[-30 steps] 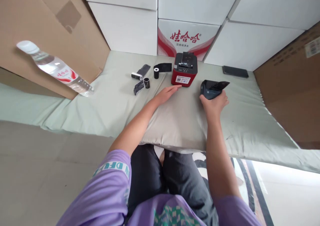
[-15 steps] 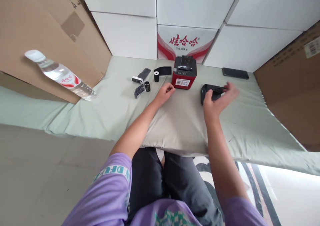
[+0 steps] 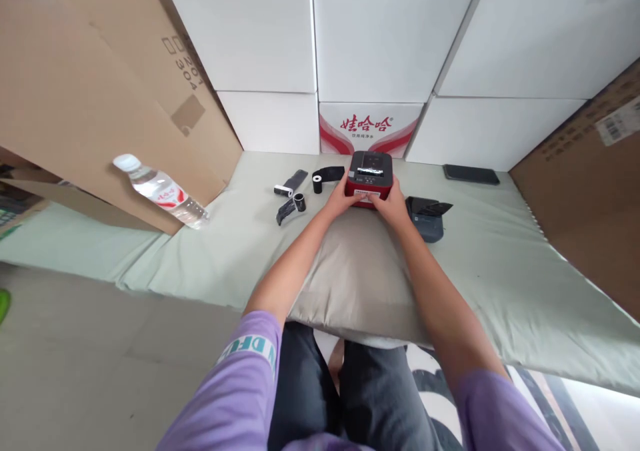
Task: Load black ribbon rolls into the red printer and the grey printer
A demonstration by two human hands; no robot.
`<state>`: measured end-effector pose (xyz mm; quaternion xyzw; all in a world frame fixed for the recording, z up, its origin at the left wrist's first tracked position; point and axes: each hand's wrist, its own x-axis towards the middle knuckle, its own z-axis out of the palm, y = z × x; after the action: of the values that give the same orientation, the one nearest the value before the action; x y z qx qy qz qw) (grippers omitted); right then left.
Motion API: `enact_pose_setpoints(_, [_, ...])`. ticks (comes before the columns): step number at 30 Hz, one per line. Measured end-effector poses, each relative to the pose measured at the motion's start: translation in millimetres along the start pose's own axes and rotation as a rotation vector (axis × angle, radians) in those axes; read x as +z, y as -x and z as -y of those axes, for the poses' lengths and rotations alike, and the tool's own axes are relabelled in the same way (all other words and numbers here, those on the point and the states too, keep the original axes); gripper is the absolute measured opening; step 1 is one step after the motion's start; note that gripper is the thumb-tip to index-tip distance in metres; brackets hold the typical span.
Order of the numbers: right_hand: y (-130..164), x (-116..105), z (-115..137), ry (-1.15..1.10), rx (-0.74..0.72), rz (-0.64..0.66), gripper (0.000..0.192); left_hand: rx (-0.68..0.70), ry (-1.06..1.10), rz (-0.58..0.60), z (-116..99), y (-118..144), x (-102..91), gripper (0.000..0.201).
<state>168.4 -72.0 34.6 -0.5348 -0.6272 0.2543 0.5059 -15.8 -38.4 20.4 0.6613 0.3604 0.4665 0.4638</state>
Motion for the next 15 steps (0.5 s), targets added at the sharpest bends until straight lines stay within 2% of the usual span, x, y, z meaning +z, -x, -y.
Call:
enact_pose_setpoints(2, [22.9,-12.0,11.4,0.051,-0.018,0.011,0.094,0.006,-0.023,-0.02,-10.1,23.0,0.6,0.127])
enact_pose_setpoints(5, [67.1,-22.9,30.3,0.089,-0.059,0.043,0.09,0.018,0.001,-0.025,-23.1,70.9,2.2,0.125])
enact_pose_setpoints(10, [129.2,-22.1,51.6,0.115,-0.056,0.061,0.089,-0.087,0.019,-0.032,-39.9,142.2,11.3,0.119])
enact_pose_setpoints(13, [142.2,-23.9,53.7,0.083,-0.08,0.071,0.089,-0.131,0.012,-0.032,-42.2,160.3,12.4,0.116])
enact_pose_setpoints(15, [138.2,-27.8,48.9,0.019,-0.07,0.103,0.092,-0.127,0.048,-0.022,-39.1,156.8,7.2,0.109])
